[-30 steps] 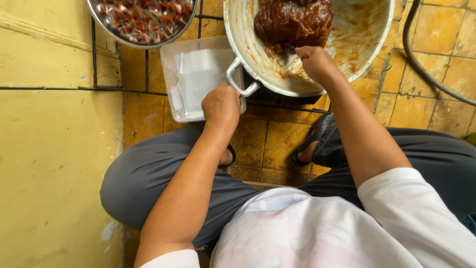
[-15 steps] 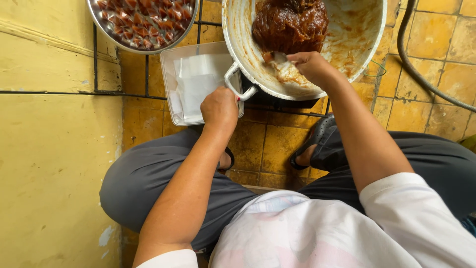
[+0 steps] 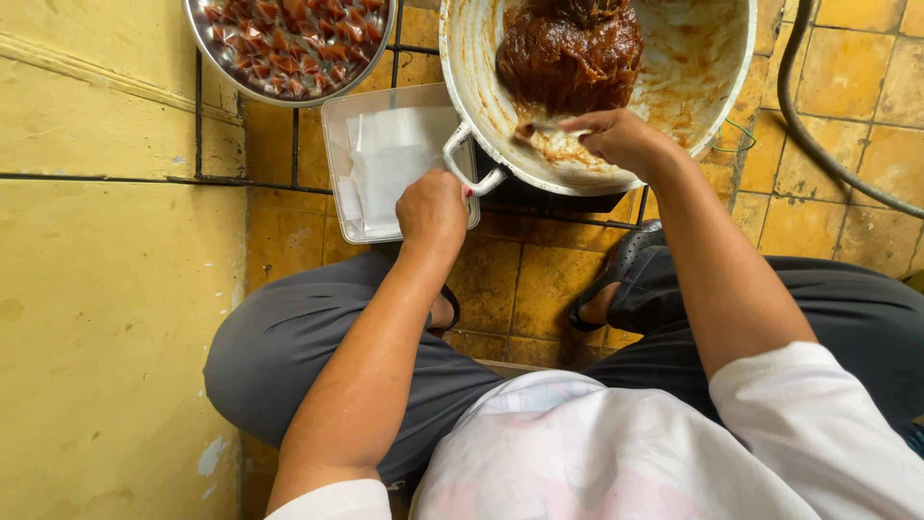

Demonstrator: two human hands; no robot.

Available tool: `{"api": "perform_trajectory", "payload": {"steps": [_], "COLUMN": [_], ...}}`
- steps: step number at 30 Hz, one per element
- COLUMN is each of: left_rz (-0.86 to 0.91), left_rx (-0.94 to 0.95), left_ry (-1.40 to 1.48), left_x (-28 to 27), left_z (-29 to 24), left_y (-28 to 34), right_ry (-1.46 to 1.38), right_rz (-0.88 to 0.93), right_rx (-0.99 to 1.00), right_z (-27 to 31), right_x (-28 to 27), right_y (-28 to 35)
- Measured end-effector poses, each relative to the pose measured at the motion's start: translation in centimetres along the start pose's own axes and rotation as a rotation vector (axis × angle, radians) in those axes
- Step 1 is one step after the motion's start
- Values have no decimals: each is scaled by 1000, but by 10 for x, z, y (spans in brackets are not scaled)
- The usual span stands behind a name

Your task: Filling small dough pieces with a brown paste using a spoon and folding them closed

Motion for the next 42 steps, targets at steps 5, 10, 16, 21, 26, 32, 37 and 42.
{"api": "perform_trajectory", "payload": {"steps": [5, 10, 16, 21, 26, 32, 37, 42], "left_rz": [20, 18, 6, 87, -20, 73, -29, -407], "left_rx": [28, 22, 36, -25, 30, 17, 74, 231], "left_ry": [-5, -9, 8, -161, 7, -40, 55, 779], "left_x": [-5, 5, 0, 24, 9, 8, -73, -156], "left_z": [-6, -2, -7, 0, -1, 2, -20, -51], "left_y": [6, 5, 3, -7, -4, -7, 15, 46], "right_ry": [944, 726, 788, 1068, 912, 489, -90, -518], "right_rz": [-380, -305, -309, -285, -251, -194, -172, -57], "right_rx": [-232, -111, -22, -131, -226, -112, -209, -598], "right_z": [-31, -37, -51, -38, -43, -38, 49, 85], "right_x": [1, 19, -9, -11, -7, -22, -23, -22], "right_y": [-11, -16, -39, -27, -20, -12, 84, 135]}}
Point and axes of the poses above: each hand's wrist, its own y-axis away from the middle knuckle, its own x-axis out of the palm, z = x × y, the point moved 5 cm from there along -y, towards the middle knuckle, and after that the axes turned 5 degrees about -y, right-handed, at the moved point
